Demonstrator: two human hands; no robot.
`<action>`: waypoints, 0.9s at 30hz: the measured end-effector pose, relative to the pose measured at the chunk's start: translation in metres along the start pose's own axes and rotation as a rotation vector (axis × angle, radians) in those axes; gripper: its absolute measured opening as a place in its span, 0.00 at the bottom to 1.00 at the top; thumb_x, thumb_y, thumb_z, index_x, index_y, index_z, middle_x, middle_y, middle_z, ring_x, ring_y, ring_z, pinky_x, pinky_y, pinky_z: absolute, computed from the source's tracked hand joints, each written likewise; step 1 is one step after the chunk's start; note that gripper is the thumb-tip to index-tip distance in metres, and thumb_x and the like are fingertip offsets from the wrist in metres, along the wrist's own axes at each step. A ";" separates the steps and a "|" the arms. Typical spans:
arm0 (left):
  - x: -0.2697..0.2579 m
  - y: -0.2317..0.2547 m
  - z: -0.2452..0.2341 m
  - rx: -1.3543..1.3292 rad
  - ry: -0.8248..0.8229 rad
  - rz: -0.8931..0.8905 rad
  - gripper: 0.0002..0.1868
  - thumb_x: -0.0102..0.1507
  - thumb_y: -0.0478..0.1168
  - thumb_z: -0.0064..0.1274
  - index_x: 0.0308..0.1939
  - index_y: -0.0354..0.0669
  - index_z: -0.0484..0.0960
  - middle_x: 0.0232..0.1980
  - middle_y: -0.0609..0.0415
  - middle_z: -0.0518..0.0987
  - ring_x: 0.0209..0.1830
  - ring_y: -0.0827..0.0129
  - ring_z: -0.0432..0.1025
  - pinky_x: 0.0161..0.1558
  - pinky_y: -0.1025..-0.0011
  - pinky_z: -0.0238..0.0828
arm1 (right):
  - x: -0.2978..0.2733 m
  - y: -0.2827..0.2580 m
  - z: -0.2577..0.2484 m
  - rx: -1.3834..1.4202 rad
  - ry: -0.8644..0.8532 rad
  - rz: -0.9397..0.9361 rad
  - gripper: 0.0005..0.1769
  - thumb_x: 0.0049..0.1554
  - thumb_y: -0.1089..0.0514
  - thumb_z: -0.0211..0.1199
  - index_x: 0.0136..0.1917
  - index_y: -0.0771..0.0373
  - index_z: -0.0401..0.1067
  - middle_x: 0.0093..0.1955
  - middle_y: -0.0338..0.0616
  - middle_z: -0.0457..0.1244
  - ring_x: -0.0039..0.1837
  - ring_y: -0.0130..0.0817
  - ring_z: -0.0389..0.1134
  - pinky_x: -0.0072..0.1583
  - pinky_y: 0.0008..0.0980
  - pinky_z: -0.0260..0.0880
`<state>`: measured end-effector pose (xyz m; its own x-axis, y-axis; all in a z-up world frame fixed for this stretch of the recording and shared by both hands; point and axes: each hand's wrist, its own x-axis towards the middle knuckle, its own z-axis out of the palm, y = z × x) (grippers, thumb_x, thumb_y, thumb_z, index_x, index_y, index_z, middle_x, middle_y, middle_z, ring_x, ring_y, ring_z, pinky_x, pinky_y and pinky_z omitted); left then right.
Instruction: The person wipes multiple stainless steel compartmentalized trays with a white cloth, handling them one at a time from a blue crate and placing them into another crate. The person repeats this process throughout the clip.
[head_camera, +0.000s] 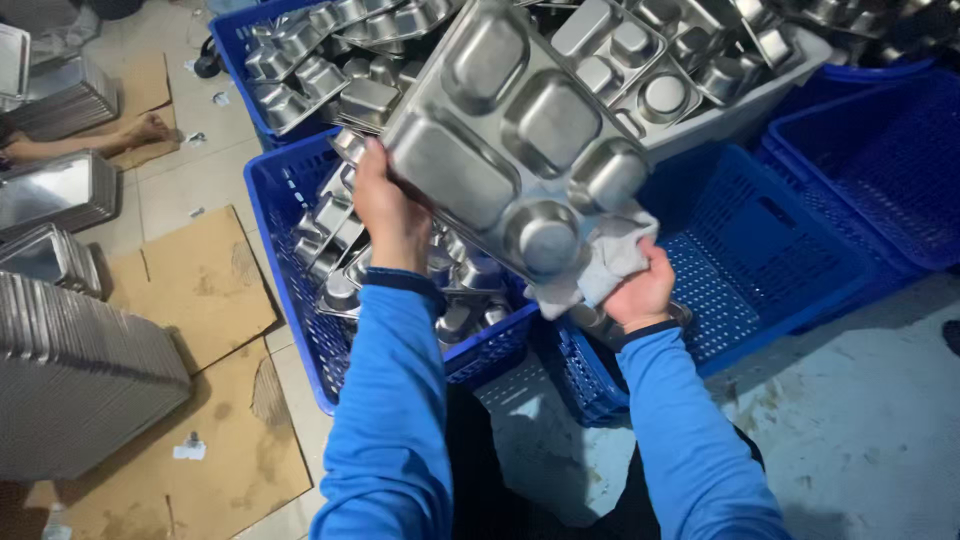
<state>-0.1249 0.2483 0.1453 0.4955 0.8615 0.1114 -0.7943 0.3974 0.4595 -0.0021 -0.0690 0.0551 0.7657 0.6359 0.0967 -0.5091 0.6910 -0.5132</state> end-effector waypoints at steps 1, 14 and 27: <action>-0.007 -0.012 -0.005 -0.041 0.041 -0.088 0.14 0.70 0.47 0.46 0.48 0.38 0.77 0.48 0.45 0.81 0.48 0.53 0.78 0.52 0.53 0.77 | 0.000 -0.003 0.002 -0.017 -0.023 -0.061 0.33 0.62 0.43 0.50 0.76 0.60 0.60 0.74 0.47 0.60 0.75 0.48 0.60 0.78 0.53 0.55; -0.066 -0.151 -0.108 -0.475 0.026 -0.306 0.25 0.77 0.56 0.36 0.58 0.42 0.80 0.52 0.50 0.83 0.48 0.56 0.76 0.46 0.57 0.74 | -0.018 -0.003 0.017 -0.315 0.137 -0.508 0.22 0.68 0.55 0.50 0.73 0.62 0.60 0.69 0.47 0.62 0.68 0.41 0.66 0.69 0.43 0.69; -0.175 -0.147 0.014 -0.214 0.261 -0.426 0.39 0.68 0.67 0.26 0.71 0.44 0.68 0.70 0.49 0.72 0.69 0.52 0.67 0.71 0.52 0.59 | -0.033 0.040 0.017 -1.023 0.413 -0.783 0.25 0.72 0.52 0.48 0.74 0.72 0.59 0.71 0.50 0.61 0.71 0.33 0.62 0.71 0.33 0.59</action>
<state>-0.0896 0.0347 0.0709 0.7071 0.6490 -0.2808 -0.6094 0.7607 0.2235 -0.0542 -0.0562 0.0459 0.8707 -0.0772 0.4857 0.4918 0.1427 -0.8589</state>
